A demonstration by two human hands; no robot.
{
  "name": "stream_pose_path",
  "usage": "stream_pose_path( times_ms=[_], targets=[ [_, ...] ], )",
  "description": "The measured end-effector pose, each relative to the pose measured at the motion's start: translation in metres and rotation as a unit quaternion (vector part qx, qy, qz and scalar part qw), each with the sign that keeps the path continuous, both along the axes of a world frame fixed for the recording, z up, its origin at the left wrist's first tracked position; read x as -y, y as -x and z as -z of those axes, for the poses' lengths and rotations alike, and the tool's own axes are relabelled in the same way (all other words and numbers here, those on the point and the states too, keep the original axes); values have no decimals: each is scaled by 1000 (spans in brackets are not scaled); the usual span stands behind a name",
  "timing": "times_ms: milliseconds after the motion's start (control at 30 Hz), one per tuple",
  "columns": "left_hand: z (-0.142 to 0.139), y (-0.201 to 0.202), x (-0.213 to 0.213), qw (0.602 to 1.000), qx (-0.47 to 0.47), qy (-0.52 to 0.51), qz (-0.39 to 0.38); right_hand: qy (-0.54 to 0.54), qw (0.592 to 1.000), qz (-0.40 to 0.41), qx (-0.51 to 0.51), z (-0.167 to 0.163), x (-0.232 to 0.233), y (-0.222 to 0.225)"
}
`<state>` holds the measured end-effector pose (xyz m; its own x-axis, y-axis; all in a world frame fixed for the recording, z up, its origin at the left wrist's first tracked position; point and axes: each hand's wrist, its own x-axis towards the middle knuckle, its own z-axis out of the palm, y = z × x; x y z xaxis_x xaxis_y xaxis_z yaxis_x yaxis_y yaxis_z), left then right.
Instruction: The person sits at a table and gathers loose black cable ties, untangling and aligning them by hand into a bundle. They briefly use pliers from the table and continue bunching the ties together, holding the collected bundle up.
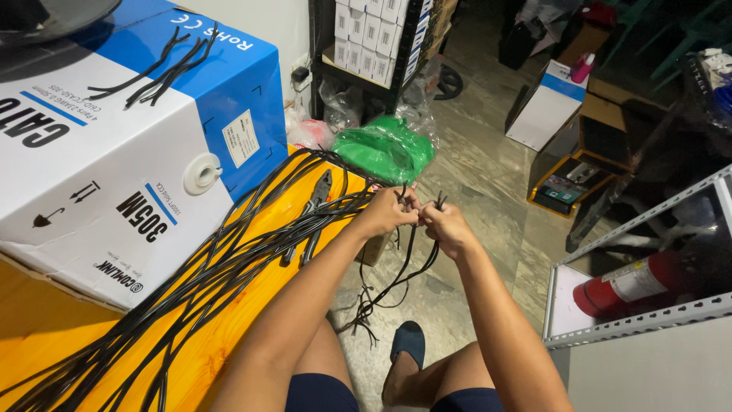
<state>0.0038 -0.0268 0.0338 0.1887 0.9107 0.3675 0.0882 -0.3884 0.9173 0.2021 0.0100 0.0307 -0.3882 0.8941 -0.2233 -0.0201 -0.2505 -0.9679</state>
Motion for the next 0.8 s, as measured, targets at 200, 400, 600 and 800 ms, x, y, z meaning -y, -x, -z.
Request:
stream_pose_path(
  times_ms=[200, 400, 600, 800],
  targets=[
    [8, 0, -5, 1000, 4, 3, -7, 84, 995, 5, -45, 6, -11, 0],
    [7, 1, -10, 1000, 9, -13, -17, 177, 979, 22, -98, -7, -1, 3],
    [-10, 14, -2, 990, 93, 103, 9, 33, 998, -36, -36, -37, 17, -2],
    [-13, 13, 2, 991, 70, 111, -5, -26, 999, -22, -6, -45, 23, -1]
  ],
)
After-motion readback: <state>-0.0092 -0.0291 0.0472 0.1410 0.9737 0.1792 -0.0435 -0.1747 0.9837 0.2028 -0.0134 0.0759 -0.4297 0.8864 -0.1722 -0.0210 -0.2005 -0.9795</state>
